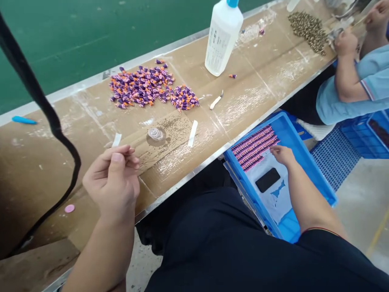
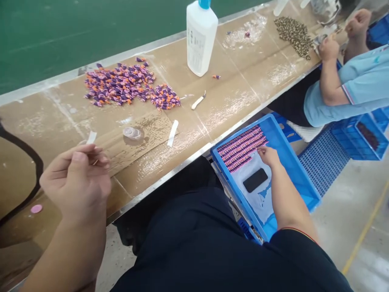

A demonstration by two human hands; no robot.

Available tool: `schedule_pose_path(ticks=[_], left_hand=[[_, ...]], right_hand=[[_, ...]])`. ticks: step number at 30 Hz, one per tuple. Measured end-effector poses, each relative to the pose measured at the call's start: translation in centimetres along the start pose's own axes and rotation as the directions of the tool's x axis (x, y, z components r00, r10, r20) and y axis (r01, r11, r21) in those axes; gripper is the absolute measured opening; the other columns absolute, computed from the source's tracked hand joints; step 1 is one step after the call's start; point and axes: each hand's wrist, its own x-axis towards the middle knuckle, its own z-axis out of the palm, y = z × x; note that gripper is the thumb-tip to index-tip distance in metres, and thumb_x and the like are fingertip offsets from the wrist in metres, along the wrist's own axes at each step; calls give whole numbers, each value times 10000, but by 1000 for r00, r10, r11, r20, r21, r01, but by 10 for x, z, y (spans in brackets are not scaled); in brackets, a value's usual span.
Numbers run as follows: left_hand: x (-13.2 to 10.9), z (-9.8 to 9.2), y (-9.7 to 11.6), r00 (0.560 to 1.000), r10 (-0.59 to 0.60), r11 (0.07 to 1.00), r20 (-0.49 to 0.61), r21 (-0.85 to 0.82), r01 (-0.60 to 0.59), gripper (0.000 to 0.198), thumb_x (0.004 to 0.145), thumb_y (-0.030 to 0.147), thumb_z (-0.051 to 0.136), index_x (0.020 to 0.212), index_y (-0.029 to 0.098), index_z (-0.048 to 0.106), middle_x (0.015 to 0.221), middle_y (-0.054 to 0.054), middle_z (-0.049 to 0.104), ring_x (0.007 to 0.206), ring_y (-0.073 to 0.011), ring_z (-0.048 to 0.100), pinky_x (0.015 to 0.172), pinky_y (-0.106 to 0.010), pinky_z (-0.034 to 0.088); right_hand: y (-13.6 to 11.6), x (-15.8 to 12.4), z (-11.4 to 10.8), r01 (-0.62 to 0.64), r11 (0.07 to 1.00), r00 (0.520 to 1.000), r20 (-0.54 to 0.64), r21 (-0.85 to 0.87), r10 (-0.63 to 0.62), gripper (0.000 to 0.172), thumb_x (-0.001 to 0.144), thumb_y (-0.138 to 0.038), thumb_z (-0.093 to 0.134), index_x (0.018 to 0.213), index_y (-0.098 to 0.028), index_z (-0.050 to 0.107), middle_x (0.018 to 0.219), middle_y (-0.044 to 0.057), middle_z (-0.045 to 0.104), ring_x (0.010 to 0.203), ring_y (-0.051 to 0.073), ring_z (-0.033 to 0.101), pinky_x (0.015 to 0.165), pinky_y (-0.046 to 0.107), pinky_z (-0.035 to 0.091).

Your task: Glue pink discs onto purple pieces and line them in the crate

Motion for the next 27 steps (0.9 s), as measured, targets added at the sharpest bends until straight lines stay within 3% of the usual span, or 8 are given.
schedule_pose_path(ticks=[3,7,27], left_hand=[[1,0,-2,999,37,999,7,20,-37,254,694,419,952,806,211,860,696,-43,755,503,-114,608,476,-242,473],[2,0,-4,998,62,998,9,29,-62,213,700,391,928,792,213,855,670,-33,745,484,-115,596,457,-240,455],[1,-2,-7,996,73,997,45,30,-74,146,749,339,902,828,222,865,699,-33,759,517,-112,616,516,-250,488]], right_hand=[[5,-5,17,-25,999,993,116,-42,30,139,843,-206,678,855,-246,811,772,32,815,841,240,789,784,302,603],[9,-5,27,-31,994,980,194,-102,51,153,876,-198,686,928,-232,825,840,42,837,901,236,798,805,284,583],[4,-11,36,-54,964,964,238,-259,117,337,988,-201,568,1192,-227,835,1124,74,856,1149,257,792,1011,322,599]])
